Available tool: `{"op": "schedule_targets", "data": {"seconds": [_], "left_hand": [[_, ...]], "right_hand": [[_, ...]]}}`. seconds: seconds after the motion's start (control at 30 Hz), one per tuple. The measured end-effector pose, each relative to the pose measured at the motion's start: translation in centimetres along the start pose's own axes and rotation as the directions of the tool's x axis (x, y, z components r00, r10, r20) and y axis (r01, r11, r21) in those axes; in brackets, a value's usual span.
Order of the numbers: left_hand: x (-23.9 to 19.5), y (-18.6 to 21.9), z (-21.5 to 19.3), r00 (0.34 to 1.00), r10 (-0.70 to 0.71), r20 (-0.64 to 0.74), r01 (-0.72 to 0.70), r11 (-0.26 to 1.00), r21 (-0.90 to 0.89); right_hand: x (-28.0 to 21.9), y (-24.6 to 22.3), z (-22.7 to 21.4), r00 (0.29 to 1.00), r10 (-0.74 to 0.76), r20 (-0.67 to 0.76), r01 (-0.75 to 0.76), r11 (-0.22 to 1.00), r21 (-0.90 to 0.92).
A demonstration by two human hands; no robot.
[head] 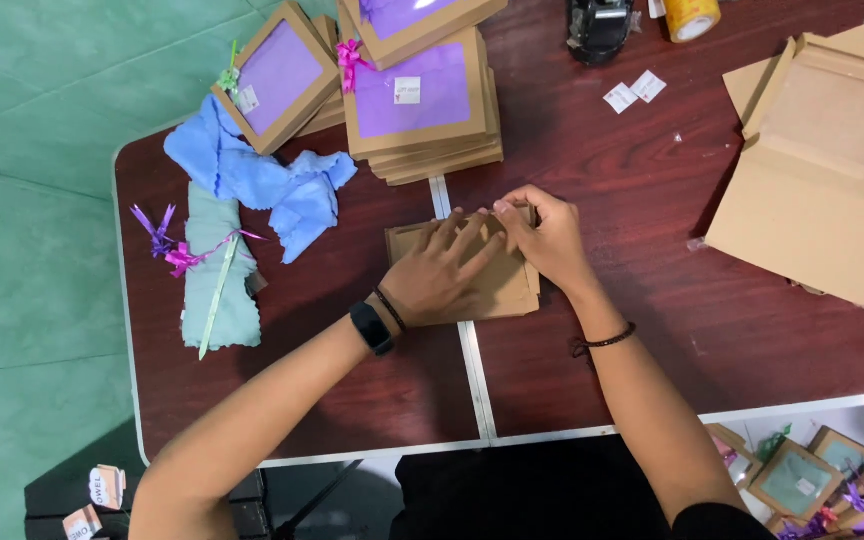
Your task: Assembling a small cardboard gift box by folding flaps and tucking edges on a table.
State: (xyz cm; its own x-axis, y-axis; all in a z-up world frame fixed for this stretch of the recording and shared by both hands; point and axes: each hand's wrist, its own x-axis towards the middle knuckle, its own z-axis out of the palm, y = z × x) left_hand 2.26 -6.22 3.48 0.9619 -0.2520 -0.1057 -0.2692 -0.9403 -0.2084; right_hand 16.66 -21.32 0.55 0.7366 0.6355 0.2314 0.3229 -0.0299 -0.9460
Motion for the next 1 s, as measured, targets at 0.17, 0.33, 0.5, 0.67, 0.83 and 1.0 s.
{"op": "schedule_targets", "data": {"seconds": [0.17,0.33,0.5,0.67,0.83,1.0], "left_hand": [[0.0,0.0,0.5,0.999,-0.01,0.046,0.015,0.995,-0.096],[0.0,0.3,0.8,0.999,-0.039,0.013,0.039,0.999,-0.021],[0.0,-0.8,-0.1,0.997,0.015,-0.073,-0.021,0.997,-0.073],[-0.4,-1.7,-2.3,0.992,0.126,-0.019,-0.128,0.984,-0.123],[0.0,-2.5,-1.0,0.989,0.094,0.118,-0.058,0.959,-0.278],[0.7,-4.2,3.2,0.965,-0.205,-0.164,0.176,0.968,-0.176]], "right_hand": [[0.0,-0.1,0.2,1.0,-0.01,-0.002,0.01,1.0,-0.017],[0.1,0.0,0.3,1.0,0.013,0.006,-0.013,1.0,-0.021],[0.1,1.1,0.4,1.0,0.022,-0.014,-0.022,1.0,-0.015],[0.1,0.9,0.4,1.0,0.008,-0.023,-0.008,1.0,-0.008],[0.0,1.7,0.5,1.0,-0.026,-0.002,0.026,1.0,-0.004],[0.0,2.3,0.3,1.0,0.0,-0.007,0.0,0.998,0.057]]}}
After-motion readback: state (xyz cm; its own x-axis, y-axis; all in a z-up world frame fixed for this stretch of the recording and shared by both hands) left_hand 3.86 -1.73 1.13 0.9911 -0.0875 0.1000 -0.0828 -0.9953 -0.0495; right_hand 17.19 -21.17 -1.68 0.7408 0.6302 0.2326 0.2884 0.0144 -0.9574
